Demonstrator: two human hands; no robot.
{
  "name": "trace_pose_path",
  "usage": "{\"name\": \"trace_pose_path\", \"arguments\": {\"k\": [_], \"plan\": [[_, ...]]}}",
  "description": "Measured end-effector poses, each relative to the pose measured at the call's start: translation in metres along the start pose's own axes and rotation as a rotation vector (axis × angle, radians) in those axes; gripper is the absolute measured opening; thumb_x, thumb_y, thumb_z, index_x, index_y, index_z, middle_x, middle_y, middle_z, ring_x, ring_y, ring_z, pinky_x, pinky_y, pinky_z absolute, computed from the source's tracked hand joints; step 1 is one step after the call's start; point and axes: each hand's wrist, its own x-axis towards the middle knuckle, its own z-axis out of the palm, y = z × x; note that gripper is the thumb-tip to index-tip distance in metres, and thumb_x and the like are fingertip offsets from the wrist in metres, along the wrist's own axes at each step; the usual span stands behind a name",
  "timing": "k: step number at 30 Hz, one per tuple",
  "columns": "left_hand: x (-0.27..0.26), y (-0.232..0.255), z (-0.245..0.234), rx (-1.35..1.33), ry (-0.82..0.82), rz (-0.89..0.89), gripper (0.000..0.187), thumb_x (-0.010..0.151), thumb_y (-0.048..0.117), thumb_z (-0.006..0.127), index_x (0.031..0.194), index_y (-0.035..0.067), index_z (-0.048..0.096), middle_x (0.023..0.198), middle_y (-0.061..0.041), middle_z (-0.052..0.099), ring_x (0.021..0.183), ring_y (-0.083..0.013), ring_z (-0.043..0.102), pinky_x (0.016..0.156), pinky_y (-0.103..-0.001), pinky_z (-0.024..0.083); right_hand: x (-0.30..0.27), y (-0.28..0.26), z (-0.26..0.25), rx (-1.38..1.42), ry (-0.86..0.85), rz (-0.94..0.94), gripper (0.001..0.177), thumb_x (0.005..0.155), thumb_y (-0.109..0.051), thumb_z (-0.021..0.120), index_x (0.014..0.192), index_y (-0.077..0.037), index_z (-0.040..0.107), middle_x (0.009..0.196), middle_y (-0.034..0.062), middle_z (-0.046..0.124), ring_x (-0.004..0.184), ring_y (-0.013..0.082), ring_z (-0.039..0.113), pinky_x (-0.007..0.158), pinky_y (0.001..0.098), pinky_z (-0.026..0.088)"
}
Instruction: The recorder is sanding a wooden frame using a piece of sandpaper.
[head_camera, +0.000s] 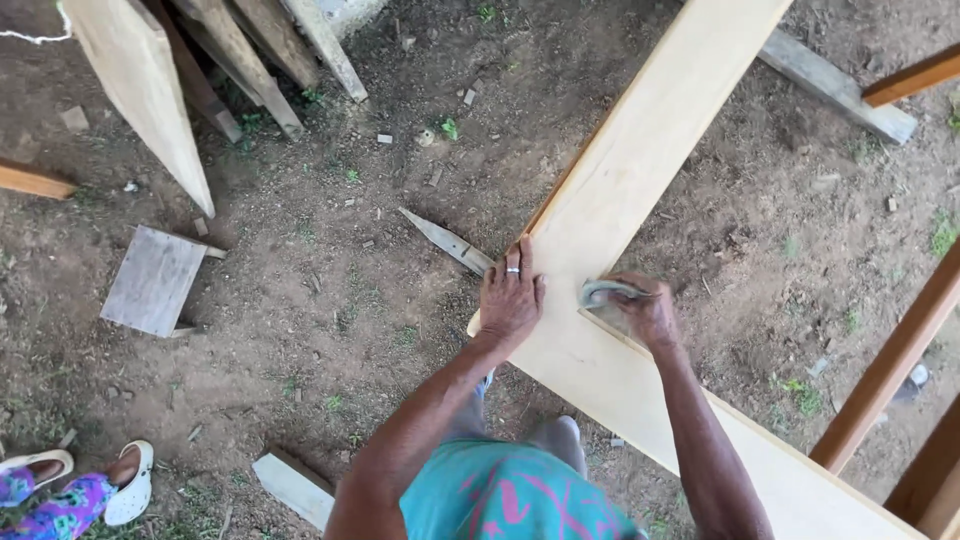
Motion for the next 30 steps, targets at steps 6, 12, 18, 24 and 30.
{"name": "trace_pose_path", "arguments": {"k": [6,12,18,24,30], "plan": [[0.001,-0.01,-0.012,0.066,0.054,0.122,0.072,0.103,0.036,0.049,0.16,-0.001,0.023,0.143,-0.02,0.047,0.124,-0.037,0.053,0.11,-0.06,0.038,-0.006,-0.015,-0.002,0.002,-0.061,-0.07,0.033,0.082,-0.019,0.086,0.111,-0.007,0.076,0.1,0.0068,0.08,0.086,0.0126,0.075,0.074,0.0298,0.059],[0.001,-0.002,-0.021,0.012,-0.036,-0.002,0.065,0.106,0.035,0.046,0.16,0.004,0.026,0.136,-0.018,0.053,0.122,-0.0355,0.054,0.107,-0.06,0.038,-0.022,-0.021,-0.006,0.087,0.035,-0.005,0.031,0.08,-0.025,0.087,0.105,-0.009,0.078,0.091,0.0078,0.078,0.077,0.013,0.069,0.063,0.0302,0.055],[0.002,-0.007,-0.01,-0.015,0.029,0.007,0.064,0.106,0.035,0.047,0.158,0.004,0.029,0.135,-0.02,0.054,0.121,-0.0368,0.056,0.103,-0.062,0.041,-0.042,0.003,-0.032,-0.176,-0.094,0.039,0.034,0.086,-0.029,0.088,0.109,-0.006,0.078,0.083,0.0098,0.076,0.071,0.0162,0.07,0.063,0.0339,0.055],[0.004,-0.003,-0.011,0.008,0.021,-0.034,0.062,0.106,0.034,0.047,0.158,0.005,0.03,0.136,-0.018,0.054,0.124,-0.0374,0.056,0.103,-0.064,0.041,-0.056,0.017,-0.028,-0.039,-0.025,0.141,0.04,0.08,-0.03,0.085,0.111,-0.006,0.077,0.086,0.0054,0.08,0.077,0.0173,0.073,0.066,0.0342,0.059],[0.006,-0.003,-0.011,-0.018,-0.002,-0.055,0.058,0.107,0.034,0.045,0.156,0.007,0.031,0.138,-0.019,0.052,0.126,-0.037,0.056,0.102,-0.067,0.042,-0.044,-0.011,-0.004,0.042,0.051,0.057,0.033,0.086,-0.031,0.084,0.108,-0.007,0.078,0.086,0.0059,0.08,0.07,0.0142,0.074,0.059,0.0312,0.06]]}}
